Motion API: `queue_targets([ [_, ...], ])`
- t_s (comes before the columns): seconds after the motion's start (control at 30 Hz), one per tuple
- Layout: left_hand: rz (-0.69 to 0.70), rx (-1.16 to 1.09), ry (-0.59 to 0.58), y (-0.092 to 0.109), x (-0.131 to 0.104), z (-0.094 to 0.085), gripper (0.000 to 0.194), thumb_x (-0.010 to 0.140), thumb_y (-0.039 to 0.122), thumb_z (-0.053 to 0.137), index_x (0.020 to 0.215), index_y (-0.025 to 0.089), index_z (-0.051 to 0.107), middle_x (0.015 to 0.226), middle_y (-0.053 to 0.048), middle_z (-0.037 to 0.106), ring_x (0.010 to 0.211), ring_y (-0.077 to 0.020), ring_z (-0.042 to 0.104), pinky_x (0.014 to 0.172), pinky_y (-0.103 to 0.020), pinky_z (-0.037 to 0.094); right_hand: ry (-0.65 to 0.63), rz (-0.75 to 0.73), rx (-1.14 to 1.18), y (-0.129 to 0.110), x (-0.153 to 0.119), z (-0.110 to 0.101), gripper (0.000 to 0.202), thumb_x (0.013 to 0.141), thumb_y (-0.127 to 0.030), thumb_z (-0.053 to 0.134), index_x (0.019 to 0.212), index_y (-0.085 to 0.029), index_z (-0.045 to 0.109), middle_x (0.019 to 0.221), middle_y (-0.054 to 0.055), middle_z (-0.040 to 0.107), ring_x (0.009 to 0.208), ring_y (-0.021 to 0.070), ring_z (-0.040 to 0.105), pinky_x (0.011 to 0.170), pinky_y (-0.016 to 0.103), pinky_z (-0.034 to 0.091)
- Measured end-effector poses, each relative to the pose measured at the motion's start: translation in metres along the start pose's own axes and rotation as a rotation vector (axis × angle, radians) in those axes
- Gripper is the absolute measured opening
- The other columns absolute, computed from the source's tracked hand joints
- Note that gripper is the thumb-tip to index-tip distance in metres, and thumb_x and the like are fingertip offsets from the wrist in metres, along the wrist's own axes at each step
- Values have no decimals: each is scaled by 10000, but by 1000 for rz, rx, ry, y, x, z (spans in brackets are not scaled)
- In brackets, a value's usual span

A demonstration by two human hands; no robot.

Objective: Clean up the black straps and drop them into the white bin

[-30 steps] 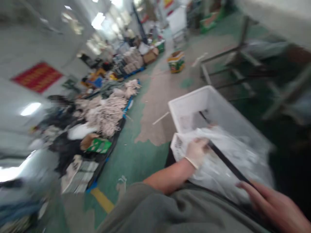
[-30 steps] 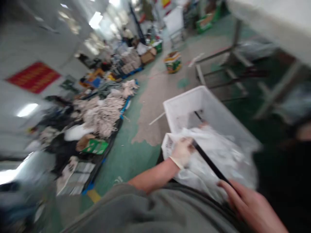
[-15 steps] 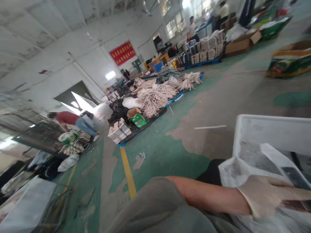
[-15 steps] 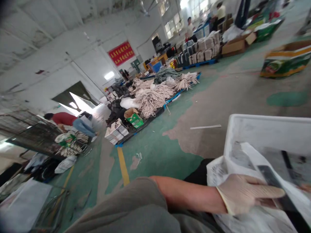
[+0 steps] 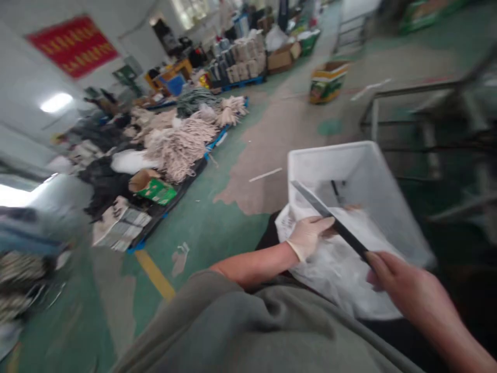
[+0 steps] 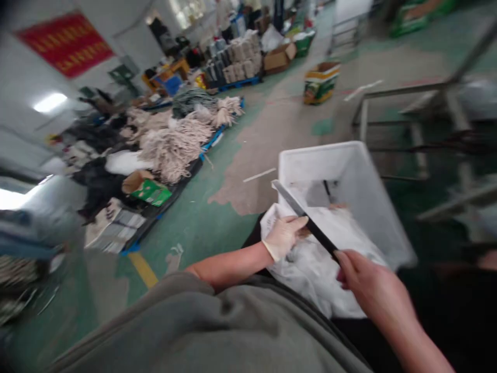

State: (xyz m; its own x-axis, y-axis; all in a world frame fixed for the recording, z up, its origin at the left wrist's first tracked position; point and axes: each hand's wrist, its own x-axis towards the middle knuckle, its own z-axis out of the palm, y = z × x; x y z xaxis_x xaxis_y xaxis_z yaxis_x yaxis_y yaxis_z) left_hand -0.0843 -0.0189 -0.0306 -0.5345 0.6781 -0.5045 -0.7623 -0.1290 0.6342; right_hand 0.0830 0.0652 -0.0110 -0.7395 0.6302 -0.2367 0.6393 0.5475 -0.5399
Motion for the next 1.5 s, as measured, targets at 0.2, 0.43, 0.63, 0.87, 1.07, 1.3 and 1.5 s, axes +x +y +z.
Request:
queue_targets([
  [0.2,-124,17,-15,-16,-17,0,336,612,333,889,742,158,634,709,6,674,642,-106,626,688,-239,472,-45,110,252,-31,-13,-13,395,970,-431,375,719,-209,585,611,-16,679,534,120,626,587,232,400],
  [0.43,-357,202,-65,-41,-25,-19,319,640,316,875,773,172,623,756,0,681,679,-115,626,709,-252,478,-146,163,361,-9,-64,9,281,972,-378,429,836,-203,602,646,-33,681,501,97,622,535,207,380],
  [0.63,-545,307,-48,-58,-38,-33,268,735,356,823,852,195,645,808,-11,686,745,-124,643,774,-262,496,-170,204,569,7,-86,38,290,967,-377,409,808,-193,569,602,-19,656,488,122,624,521,217,412],
  [0.87,-455,148,103,-44,-14,-32,224,851,402,702,870,189,634,821,-30,683,724,-125,657,700,-239,524,-204,221,564,10,-96,35,274,969,-357,418,859,-191,608,598,-22,653,480,115,609,528,215,411],
  [1.07,-137,191,29,-32,-7,-14,187,761,265,787,841,193,633,787,10,697,720,-96,666,725,-205,511,-112,280,382,-1,-91,26,320,981,-342,417,762,-196,599,615,-7,671,508,107,588,534,217,355],
  [1.3,-39,197,19,-14,-18,2,170,787,268,766,776,195,613,701,21,669,692,-106,658,691,-214,528,-34,208,368,-26,-56,6,300,994,-336,435,833,-193,644,625,-10,676,519,102,589,536,216,324],
  [1.5,415,302,-181,50,6,28,302,665,328,865,723,199,598,750,40,679,752,-100,653,738,-211,521,39,34,541,-40,-24,-12,315,996,-297,448,745,-172,593,631,-34,664,513,70,576,578,190,342],
])
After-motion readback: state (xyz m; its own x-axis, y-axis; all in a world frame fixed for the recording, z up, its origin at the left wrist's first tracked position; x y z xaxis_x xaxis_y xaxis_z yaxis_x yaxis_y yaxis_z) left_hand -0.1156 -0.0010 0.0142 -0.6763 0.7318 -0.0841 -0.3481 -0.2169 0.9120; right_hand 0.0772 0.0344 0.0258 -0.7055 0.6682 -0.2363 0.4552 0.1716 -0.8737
